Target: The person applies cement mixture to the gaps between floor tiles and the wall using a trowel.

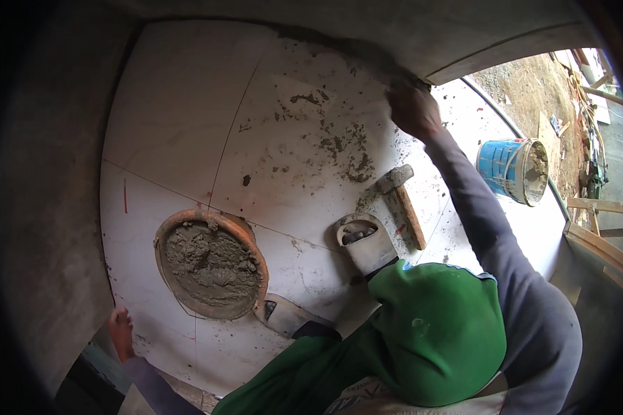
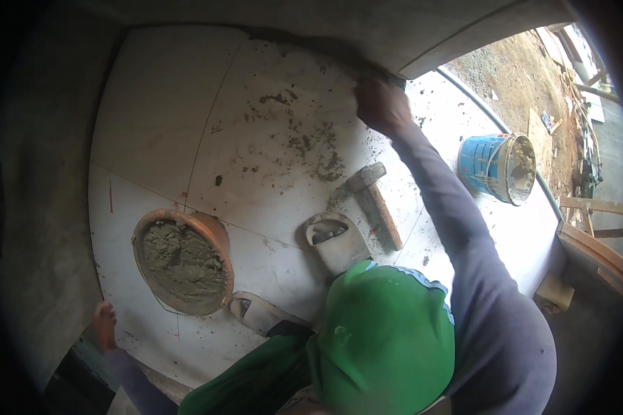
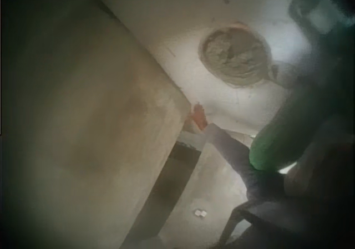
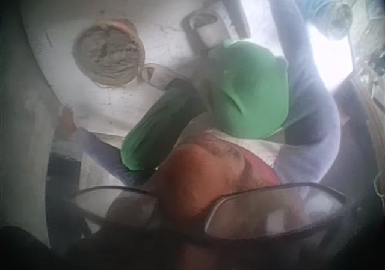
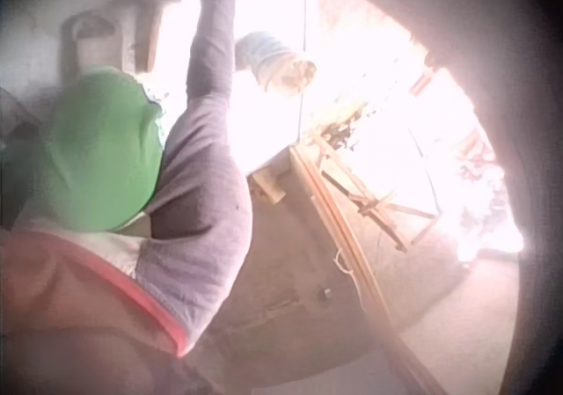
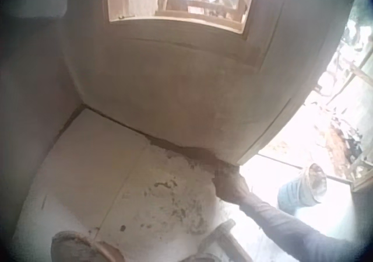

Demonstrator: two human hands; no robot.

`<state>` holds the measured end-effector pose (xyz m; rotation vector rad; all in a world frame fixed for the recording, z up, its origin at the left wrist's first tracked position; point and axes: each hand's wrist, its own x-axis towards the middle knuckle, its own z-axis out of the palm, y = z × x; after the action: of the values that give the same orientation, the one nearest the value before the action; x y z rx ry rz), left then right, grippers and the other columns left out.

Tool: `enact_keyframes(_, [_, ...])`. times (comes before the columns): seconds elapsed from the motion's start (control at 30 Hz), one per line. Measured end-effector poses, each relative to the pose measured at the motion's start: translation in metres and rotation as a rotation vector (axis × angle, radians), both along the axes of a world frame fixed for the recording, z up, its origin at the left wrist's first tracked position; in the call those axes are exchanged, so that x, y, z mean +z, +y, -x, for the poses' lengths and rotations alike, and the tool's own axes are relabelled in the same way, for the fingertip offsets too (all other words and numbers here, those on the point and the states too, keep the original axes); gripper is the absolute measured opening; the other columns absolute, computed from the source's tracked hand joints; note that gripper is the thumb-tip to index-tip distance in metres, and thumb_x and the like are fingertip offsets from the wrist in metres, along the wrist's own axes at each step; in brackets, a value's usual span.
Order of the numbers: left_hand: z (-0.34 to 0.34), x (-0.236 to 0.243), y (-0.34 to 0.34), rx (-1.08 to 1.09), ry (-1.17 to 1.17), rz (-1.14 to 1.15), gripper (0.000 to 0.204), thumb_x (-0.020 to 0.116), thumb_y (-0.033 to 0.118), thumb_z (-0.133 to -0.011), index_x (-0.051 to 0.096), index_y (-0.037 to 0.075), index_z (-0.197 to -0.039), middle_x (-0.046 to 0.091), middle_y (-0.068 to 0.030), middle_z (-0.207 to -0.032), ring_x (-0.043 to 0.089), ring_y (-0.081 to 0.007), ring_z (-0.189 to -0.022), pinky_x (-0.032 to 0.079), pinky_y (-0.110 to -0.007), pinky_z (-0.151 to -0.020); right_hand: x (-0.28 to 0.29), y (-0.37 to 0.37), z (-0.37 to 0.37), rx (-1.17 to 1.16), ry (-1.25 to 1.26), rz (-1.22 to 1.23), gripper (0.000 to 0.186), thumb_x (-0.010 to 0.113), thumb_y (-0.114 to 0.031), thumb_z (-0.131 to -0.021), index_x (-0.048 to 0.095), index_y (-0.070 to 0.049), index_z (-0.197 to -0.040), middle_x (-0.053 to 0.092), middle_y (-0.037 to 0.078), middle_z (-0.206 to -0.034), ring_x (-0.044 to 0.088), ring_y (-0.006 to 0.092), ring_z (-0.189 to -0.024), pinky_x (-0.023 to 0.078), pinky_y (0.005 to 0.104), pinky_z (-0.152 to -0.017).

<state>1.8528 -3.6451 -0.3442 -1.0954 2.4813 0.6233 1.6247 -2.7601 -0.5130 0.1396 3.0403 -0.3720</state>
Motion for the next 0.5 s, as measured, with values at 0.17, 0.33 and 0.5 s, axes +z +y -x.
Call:
enact_keyframes(0.17, [-0.01,-0.01,0.006,0.107,0.002,-0.054,0.034,0.066,0.04,-0.105,0.071,0.008,-0.115,0.069,0.0009,-0.107,0.066,-0.0113,-0.092,0.05,-0.03,-0.074,0.017,-0.006,-0.017,-0.067,-0.029,0.103,0.03,0.065,-0.03,-0.102,0.076,-0.012,-0.124,0.073,0.022,-0.129,0.072,0.0418,-0.114,0.06,0.0524,-0.096])
enact_keyframes(0.33, [0.071,-0.025,0.08,-0.055,0.033,-0.159,0.032,0.065,0.038,-0.105,0.072,0.009,-0.116,0.07,0.001,-0.108,0.067,-0.0114,-0.095,0.049,-0.029,-0.073,0.002,0.005,0.019,0.016,0.059,0.017,0.026,0.064,-0.027,-0.1,0.073,-0.013,-0.121,0.078,0.023,-0.104,0.076,0.046,-0.096,0.061,0.0532,-0.086])
enact_keyframes(0.5, [0.005,-0.004,-0.031,0.114,0.003,-0.036,0.034,0.066,0.041,-0.106,0.073,0.01,-0.119,0.071,0.0015,-0.111,0.067,-0.0116,-0.093,0.047,-0.028,-0.074,0.02,0.031,-0.032,0.007,0.174,0.075,0.025,0.07,-0.024,-0.099,0.076,-0.016,-0.121,0.079,0.014,-0.086,0.076,0.0396,-0.077,0.061,0.0516,-0.071])
